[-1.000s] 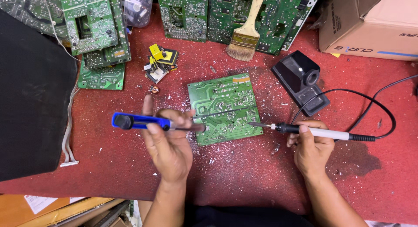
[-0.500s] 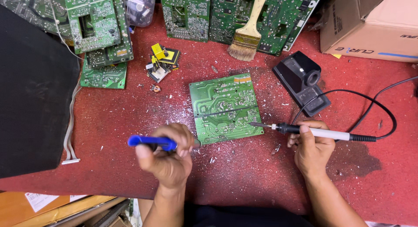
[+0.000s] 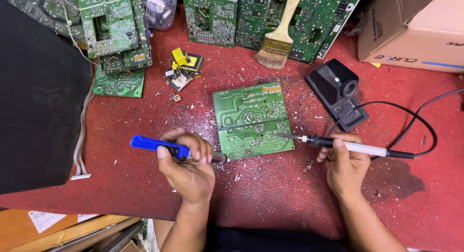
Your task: The person uses a soldering iron and a blue-handled tool to work on a green circuit board placed on a red workbench. They repeatedly apply the soldering iron to various points on the board while using the other tool to assist, occasionally brushing the board with a paintbrush.
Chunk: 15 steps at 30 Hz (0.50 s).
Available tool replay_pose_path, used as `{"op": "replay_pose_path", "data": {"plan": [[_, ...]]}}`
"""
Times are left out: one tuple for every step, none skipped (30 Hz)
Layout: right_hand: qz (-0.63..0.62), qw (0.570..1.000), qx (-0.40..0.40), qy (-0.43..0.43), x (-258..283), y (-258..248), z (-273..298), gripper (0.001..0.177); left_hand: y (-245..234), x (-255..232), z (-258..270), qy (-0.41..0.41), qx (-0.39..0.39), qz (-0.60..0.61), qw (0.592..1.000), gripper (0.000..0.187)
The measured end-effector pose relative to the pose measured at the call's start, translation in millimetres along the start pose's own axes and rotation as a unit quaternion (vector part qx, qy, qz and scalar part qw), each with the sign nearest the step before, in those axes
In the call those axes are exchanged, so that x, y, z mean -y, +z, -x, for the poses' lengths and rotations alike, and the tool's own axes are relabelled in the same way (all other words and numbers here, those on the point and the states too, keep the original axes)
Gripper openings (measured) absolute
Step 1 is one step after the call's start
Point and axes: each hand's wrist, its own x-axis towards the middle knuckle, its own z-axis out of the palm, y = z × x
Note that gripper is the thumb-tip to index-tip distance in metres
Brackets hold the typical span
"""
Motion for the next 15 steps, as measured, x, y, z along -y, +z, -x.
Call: {"op": "replay_pose_path", "data": {"plan": [[0.0,1.0,0.0,-0.001,0.4,0.9,-0.4,0.015,-3.9,2.0,1.1,0.0,0.001,0.001,1.0,0.044],[-0.005,1.0,0.013,0.001,0.8,1.6,-0.4,0.016,-8.2,3.9,2.8,-0.009,-0.013,0.0,1.0,0.044],[-0.009,1.0,0.026,0.003,1.0,2.4,-0.2,0.017,-12.7,5.7,4.4,-0.018,-0.026,-0.001,1.0,0.045],[-0.009,1.0,0.027,0.003,2.2,4.4,0.8,0.017,-14.0,5.3,4.1,-0.018,-0.026,0.0,0.999,0.045],[-0.003,0.999,0.037,0.006,3.4,6.6,1.9,0.019,-15.6,4.7,3.8,-0.02,-0.043,-0.007,0.999,0.045],[0.003,0.999,0.048,0.009,4.6,8.5,3.0,0.02,-17.2,4.1,3.8,-0.021,-0.06,-0.014,0.998,0.045],[0.004,0.999,0.049,0.009,4.7,9.2,4.2,0.02,-18.2,4.0,2.9,-0.021,-0.061,-0.013,0.998,0.045],[0.001,0.998,0.058,0.012,4.7,10.2,5.5,0.022,-19.4,3.7,1.8,-0.023,-0.072,-0.012,0.997,0.045],[-0.002,0.998,0.066,0.015,4.6,11.3,6.8,0.024,-20.7,3.3,0.7,-0.026,-0.082,-0.011,0.996,0.045],[-0.002,0.998,0.067,0.015,3.1,10.7,7.4,0.024,-22.3,3.2,0.4,-0.025,-0.083,-0.011,0.996,0.045],[-0.002,0.997,0.075,0.016,1.6,10.2,8.1,0.025,-24.0,3.2,0.1,-0.027,-0.09,-0.006,0.996,0.044],[-0.002,0.996,0.082,0.016,0.2,9.7,8.4,0.026,-25.4,3.3,-0.5,-0.03,-0.096,-0.001,0.995,0.043],[-0.001,0.996,0.083,0.016,-0.9,10.0,8.8,0.026,-27.6,4.4,-0.7,-0.03,-0.097,0.0,0.995,0.043],[-0.001,0.996,0.094,0.01,-1.8,10.2,9.0,0.027,-29.7,5.8,-0.9,-0.029,-0.096,0.008,0.995,0.044],[-0.002,0.994,0.105,0.004,-2.7,10.6,9.4,0.028,-32.0,6.9,-1.1,-0.029,-0.095,0.016,0.995,0.045]]}}
